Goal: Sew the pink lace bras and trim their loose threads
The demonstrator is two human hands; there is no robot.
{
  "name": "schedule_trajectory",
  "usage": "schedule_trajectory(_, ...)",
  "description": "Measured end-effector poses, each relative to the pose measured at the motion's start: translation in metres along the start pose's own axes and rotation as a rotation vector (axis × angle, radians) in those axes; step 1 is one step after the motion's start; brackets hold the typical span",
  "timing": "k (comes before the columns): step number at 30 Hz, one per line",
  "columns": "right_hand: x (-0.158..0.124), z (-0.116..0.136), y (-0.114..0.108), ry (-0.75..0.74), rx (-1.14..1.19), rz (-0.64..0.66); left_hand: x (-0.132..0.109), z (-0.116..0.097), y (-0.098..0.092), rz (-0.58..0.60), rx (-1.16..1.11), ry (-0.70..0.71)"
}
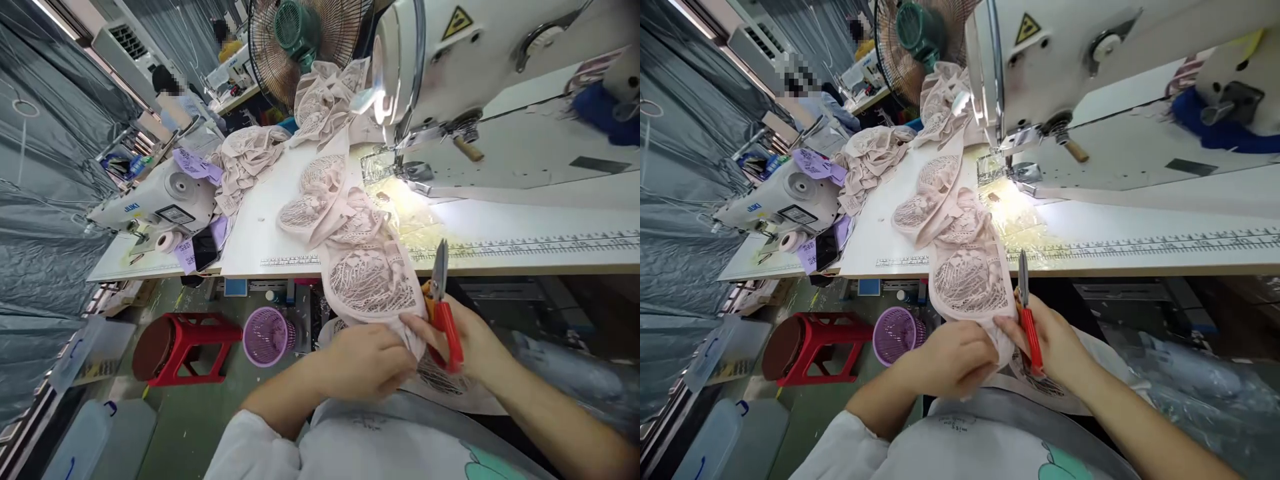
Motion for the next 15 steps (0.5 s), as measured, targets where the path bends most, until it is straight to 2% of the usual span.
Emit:
schedule_trajectory(2, -0.001, -0.002, -0.006, 0.038, 0.036, -0.018, 0.0, -0.005, -0.002, -0.014, -0.096, 0.056)
schedule_trajectory(4, -0.009, -0.014, -0.006, 0.127, 0.133, 0.062, -0.008, 0.005, -0.019, -0.063, -0.115, 0.038)
schedule_trajectory(6, -0.024, -0.026, -0.005, 0.227, 0.296, 0.16, -0.019, 0.029, -0.04, -0.119, -0.014, -0.047)
schedule_trajectory(8, -0.04, -0.029, -0.001, 0.276, 0.441, 0.256, -0.023, 0.059, -0.048, -0.087, 0.087, -0.154)
schedule_trajectory(10, -0.056, -0.026, 0.001, 0.291, 0.479, 0.315, -0.02, 0.086, -0.053, -0.104, 0.153, -0.24)
schedule_trajectory(12, -0.07, -0.027, -0.003, 0.324, 0.412, 0.288, -0.01, 0.105, -0.059, -0.193, 0.218, -0.312)
schedule_trajectory(15, -0.084, -0.03, -0.028, 0.283, 0.142, 0.1, 0.001, 0.121, -0.065, -0.323, 0.269, -0.418)
Point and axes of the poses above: each hand's wrist, its own x-axis towards the middle knuckle, its own y-axis out of the palm, z = x × y, the point moved 10 cm from there along x, towards the middle knuckle, and after that the axes turned 1 degree about -x, right-handed, at the moved point
